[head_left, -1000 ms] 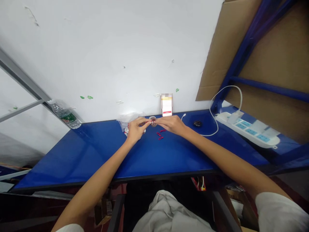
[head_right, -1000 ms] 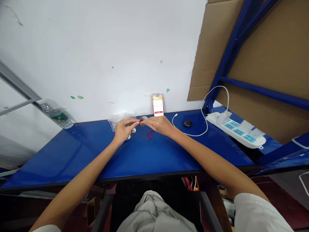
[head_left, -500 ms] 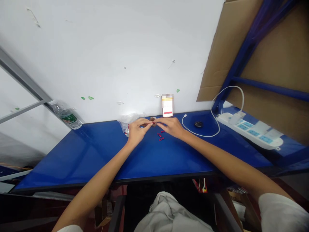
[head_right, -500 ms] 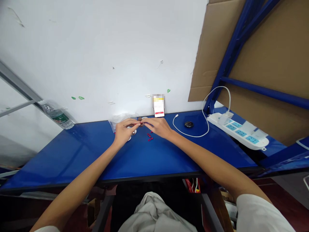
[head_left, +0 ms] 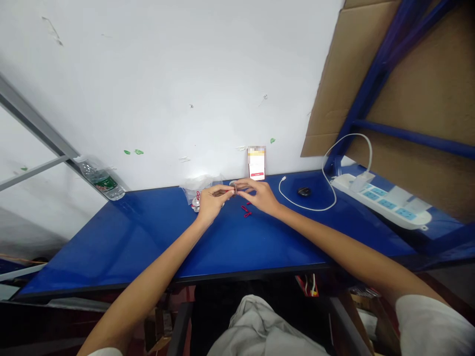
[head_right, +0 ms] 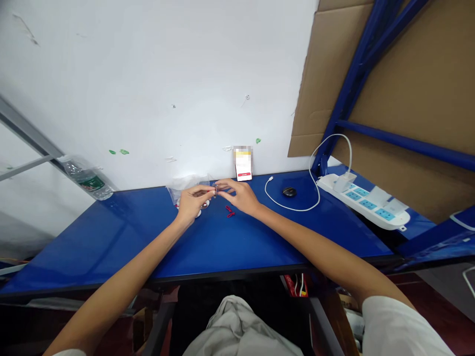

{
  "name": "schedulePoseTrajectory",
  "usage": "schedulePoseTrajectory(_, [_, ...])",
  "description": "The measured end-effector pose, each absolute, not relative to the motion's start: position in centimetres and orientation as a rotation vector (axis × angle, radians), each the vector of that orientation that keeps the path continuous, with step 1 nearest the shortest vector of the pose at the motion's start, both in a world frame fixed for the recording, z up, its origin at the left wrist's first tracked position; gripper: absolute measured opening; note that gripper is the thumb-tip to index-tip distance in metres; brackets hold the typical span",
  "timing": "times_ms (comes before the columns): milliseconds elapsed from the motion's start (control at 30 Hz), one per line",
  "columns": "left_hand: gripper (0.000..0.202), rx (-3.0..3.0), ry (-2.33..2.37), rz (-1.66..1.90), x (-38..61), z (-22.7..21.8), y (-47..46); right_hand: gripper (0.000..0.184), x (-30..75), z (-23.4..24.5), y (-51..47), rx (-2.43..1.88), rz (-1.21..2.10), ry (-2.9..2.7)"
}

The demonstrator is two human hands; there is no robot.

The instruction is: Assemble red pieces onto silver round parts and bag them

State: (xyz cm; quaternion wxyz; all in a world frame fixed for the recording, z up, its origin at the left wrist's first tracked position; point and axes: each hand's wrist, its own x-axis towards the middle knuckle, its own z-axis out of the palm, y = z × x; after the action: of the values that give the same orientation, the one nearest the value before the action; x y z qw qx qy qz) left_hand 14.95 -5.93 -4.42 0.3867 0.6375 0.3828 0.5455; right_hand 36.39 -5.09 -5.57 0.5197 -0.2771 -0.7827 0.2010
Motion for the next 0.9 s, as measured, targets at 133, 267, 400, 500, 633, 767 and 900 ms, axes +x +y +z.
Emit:
schedulePoseTrajectory(133, [0.023, 1.590, 1.004, 1.351, 14.86, -4.38, -5.89, 0.026, 36.24, -5.37, -5.18, -0.663, 0.532, -1.834])
schedulePoseTrajectory(267, [0.023, 1.635, 0.999, 1.345, 14.76, -4.45, -5.82, 0.021, 36.22, -5.25, -5.27, -0.653, 0.525, -1.827])
schedulePoseTrajectory(400, [0.024, 1.680, 0.997, 1.341, 14.62, -4.58, -5.66, 0.019, 36.14, -5.25, -5.36, -0.638, 0.451, -1.839])
schedulePoseTrajectory(500, [0.022, 1.694, 0.991, 1.351, 14.56, -4.61, -5.61, 0.019, 36.05, -5.35, -5.40, -0.620, 0.436, -1.833])
schedulePoseTrajectory(633, [0.021, 1.729, 0.986, 1.353, 14.51, -4.35, -5.67, 0.018, 35.95, -5.41, -5.48, -0.605, 0.432, -1.824])
schedulePoseTrajectory(767, [0.032, 1.690, 0.954, 1.334, 14.32, -4.04, -5.63, 0.015, 35.92, -5.13, -5.63, -0.577, 0.415, -1.810])
schedulePoseTrajectory(900, [0.044, 1.565, 0.927, 1.232, 13.96, -4.14, -5.39, 0.013, 36.03, -4.75, -5.74, -0.594, 0.417, -1.824])
